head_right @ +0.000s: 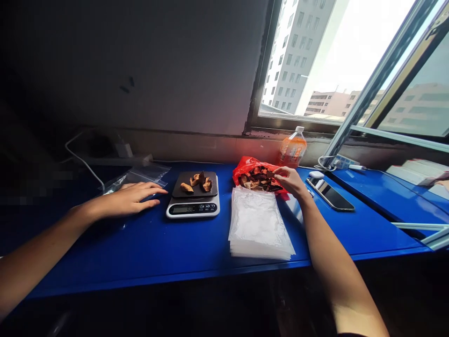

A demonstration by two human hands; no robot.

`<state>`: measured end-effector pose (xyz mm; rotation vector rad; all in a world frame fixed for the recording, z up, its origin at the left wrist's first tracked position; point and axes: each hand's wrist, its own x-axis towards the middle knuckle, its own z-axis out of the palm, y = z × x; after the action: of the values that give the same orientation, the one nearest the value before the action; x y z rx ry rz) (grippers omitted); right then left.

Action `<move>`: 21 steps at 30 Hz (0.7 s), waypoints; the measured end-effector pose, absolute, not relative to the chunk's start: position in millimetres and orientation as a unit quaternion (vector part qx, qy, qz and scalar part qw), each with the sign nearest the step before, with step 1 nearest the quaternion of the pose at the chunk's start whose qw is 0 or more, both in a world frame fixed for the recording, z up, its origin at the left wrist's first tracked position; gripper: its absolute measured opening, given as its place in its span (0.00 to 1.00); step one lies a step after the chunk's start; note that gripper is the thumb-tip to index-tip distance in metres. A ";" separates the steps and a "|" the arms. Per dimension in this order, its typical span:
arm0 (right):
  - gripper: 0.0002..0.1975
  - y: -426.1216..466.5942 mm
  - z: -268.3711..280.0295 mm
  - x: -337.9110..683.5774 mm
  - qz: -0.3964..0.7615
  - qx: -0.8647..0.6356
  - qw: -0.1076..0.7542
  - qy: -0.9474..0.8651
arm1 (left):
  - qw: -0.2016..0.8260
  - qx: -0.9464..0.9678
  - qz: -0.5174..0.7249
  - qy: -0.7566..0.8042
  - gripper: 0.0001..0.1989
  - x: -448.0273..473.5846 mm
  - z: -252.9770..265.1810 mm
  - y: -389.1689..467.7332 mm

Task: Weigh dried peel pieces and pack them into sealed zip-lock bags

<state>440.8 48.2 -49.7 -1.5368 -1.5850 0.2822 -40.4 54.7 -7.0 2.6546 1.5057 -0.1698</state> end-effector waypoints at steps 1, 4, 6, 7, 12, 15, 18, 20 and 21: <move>0.14 45.7 -47.4 438.1 0.129 -0.612 0.440 -0.645 | 0.042 0.870 -0.056 0.488 0.28 -40.4 -7.2 54.7; 0.13 40.6 -35.7 428.9 0.155 -0.588 0.413 -0.678 | 0.047 0.869 -0.061 0.488 0.28 -40.6 -6.1 53.9; 0.13 40.1 -22.5 422.4 0.119 -0.577 0.383 -0.711 | 0.055 0.865 -0.065 0.495 0.28 -40.8 -4.9 53.7; 0.13 40.3 -14.2 418.6 0.087 -0.574 0.367 -0.727 | 0.058 0.863 -0.066 0.498 0.28 -41.0 -4.6 53.9; 0.11 35.4 34.1 377.7 -0.067 -0.520 0.260 -0.811 | 0.052 0.865 -0.051 0.497 0.26 -43.0 -8.5 58.1; 0.10 23.6 51.9 332.7 -0.117 -0.438 0.148 -0.879 | 0.064 0.870 -0.028 0.489 0.26 -47.7 -11.5 61.5; 0.10 12.8 54.4 290.7 -0.108 -0.390 0.070 -0.912 | 0.096 0.863 -0.010 0.495 0.27 -56.0 -11.9 65.9; 0.10 10.8 50.1 273.3 -0.112 -0.379 0.047 -0.917 | 0.100 0.854 -0.005 0.510 0.27 -62.1 -11.3 68.8; 0.10 11.7 47.2 268.2 -0.119 -0.379 0.042 -0.917 | 0.097 0.850 -0.003 0.517 0.27 -64.9 -11.0 70.0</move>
<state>268.2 11.7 47.2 -1.1593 -2.8069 -0.3630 -64.9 70.0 -11.0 2.5183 1.5327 -0.0082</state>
